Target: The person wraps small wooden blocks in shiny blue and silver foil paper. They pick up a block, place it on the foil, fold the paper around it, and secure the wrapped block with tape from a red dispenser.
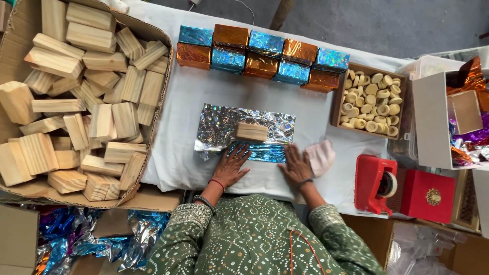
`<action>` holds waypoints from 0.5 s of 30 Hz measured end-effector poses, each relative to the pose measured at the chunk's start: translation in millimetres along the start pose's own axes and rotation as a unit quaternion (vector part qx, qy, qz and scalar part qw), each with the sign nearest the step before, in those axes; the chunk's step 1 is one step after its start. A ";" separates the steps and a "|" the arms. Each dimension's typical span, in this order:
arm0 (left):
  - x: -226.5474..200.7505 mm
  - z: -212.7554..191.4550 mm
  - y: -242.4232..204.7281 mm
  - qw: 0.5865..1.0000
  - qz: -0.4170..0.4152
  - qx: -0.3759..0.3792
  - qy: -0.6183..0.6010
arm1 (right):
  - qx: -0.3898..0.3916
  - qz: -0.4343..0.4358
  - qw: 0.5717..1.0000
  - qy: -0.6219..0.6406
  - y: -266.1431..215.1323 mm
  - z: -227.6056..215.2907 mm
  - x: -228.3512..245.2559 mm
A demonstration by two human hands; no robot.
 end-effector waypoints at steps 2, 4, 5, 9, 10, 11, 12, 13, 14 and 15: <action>1.5 -2.6 0.0 1.000 -0.001 0.006 -0.002 | -0.034 0.067 0.997 0.021 -21.6 -7.8 -31.2; 1.8 0.2 0.2 1.000 0.000 0.015 -0.005 | -0.066 0.135 0.988 0.043 -41.3 -8.7 -51.4; 1.4 4.8 0.5 1.000 0.001 0.025 -0.019 | -0.050 0.181 0.973 0.131 -50.0 0.4 -60.4; 0.5 8.5 3.2 0.999 0.004 0.023 -0.022 | -0.057 0.206 0.886 0.411 -39.1 67.6 -65.8; 0.0 4.3 2.8 1.000 0.004 0.024 -0.020 | -0.058 0.206 0.885 0.413 -31.3 75.3 -63.2; -0.4 0.3 2.5 1.000 0.001 0.026 -0.007 | -0.051 0.199 0.811 0.549 -23.2 92.2 -61.1; -1.2 -2.4 1.0 1.000 -0.002 0.030 0.005 | -0.043 0.186 0.716 0.671 -15.9 109.7 -55.1; 0.3 -0.5 1.1 0.999 -0.002 0.032 0.006 | -0.043 0.187 0.715 0.673 -11.2 102.9 -52.5; 0.1 1.3 2.0 1.000 0.000 0.031 0.004 | -0.037 0.220 0.674 0.705 -10.2 101.6 -53.1; 0.3 3.2 2.7 1.000 0.002 0.030 0.001 | -0.031 0.252 0.630 0.734 -9.2 100.3 -52.5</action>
Point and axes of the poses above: each hand's wrist, its own y-axis towards the middle knuckle, its own z-axis out of the palm, x = y × z, the point moved 7 cm from there along y, towards the middle knuckle, and after that the axes turned 15 degrees about x, right-handed, at the moved point
